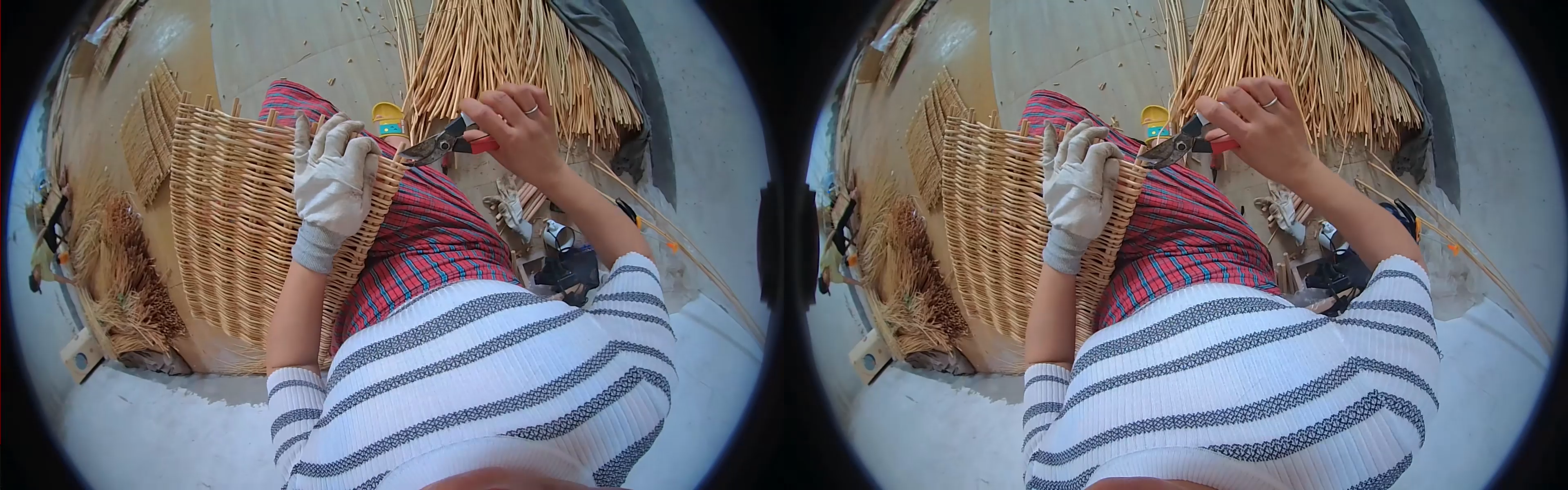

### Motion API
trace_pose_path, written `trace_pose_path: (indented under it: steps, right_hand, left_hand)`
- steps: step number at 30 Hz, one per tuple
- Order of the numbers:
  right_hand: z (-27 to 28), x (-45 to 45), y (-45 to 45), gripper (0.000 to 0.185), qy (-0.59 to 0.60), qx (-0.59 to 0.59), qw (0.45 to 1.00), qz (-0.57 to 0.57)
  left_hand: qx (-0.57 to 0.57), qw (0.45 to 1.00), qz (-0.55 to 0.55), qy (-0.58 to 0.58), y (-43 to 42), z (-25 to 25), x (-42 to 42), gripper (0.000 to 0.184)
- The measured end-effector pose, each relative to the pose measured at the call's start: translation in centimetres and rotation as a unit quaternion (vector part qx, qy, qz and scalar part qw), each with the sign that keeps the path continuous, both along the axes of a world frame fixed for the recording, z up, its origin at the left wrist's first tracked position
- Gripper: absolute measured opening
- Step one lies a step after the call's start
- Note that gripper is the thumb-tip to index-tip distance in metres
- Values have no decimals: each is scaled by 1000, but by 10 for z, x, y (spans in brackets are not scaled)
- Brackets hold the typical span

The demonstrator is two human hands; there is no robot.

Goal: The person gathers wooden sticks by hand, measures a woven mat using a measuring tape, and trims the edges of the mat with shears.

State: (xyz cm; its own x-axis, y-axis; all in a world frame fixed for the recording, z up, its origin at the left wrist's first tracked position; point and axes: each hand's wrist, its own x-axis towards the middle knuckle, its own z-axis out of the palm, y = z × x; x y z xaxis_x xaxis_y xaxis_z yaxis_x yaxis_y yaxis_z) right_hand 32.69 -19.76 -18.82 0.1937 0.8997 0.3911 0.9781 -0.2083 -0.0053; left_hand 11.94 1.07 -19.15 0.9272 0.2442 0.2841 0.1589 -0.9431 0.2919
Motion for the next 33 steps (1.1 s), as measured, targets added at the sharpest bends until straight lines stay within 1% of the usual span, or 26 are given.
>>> trace_pose_path:
  steps: [2,3,5,6,8,12,14,18,20,24,26,27,29,30,32,33]
  right_hand:
    - [3,5,7,41,-55,19,998,29]
    - [3,9,11,41,-57,19,998,31]
    - [1,17,19,39,-130,64,987,75]
    - [1,19,22,39,-131,64,986,76]
    - [1,25,29,38,-185,94,971,118]
    - [-3,33,37,36,-198,96,965,144]
    - [-4,28,35,35,-153,68,979,115]
    - [-7,24,26,35,-141,56,982,109]
    - [-10,21,25,35,-173,93,976,96]
    - [-14,23,26,35,-179,109,973,102]
    - [-12,25,25,31,-152,69,980,107]
    - [-9,25,24,31,-152,68,980,107]
    - [1,26,22,29,-45,-8,991,124]
    - [-2,27,21,29,-44,-9,991,124]
    - [-13,33,14,31,72,-74,986,132]
    - [-19,30,9,31,71,-76,985,134]
  left_hand:
    - [-1,1000,0,-4,0,0,0,13]
    - [-1,1000,0,-4,0,-1,0,13]
    - [-1,1000,-1,-5,0,-1,0,13]
    - [-3,1000,0,-3,0,0,0,13]
    - [-7,1000,2,-1,-1,1,0,13]
    - [-4,1000,4,-11,0,-1,-1,12]
    - [-3,1000,6,-14,-1,-2,0,11]
    - [-5,1000,10,-20,-2,-2,1,11]
    - [-2,1000,10,-23,-2,-2,0,11]
    - [-4,1000,5,-21,-3,0,1,10]
    - [-5,1000,6,-22,-3,1,2,10]
    - [-8,1000,7,-22,-3,1,2,10]
    - [-12,1000,7,-20,-4,3,1,11]
    - [-16,1000,5,-23,-4,5,0,11]
    - [-22,999,4,-26,-2,5,-1,11]
    - [-16,1000,3,-23,-2,2,-2,12]
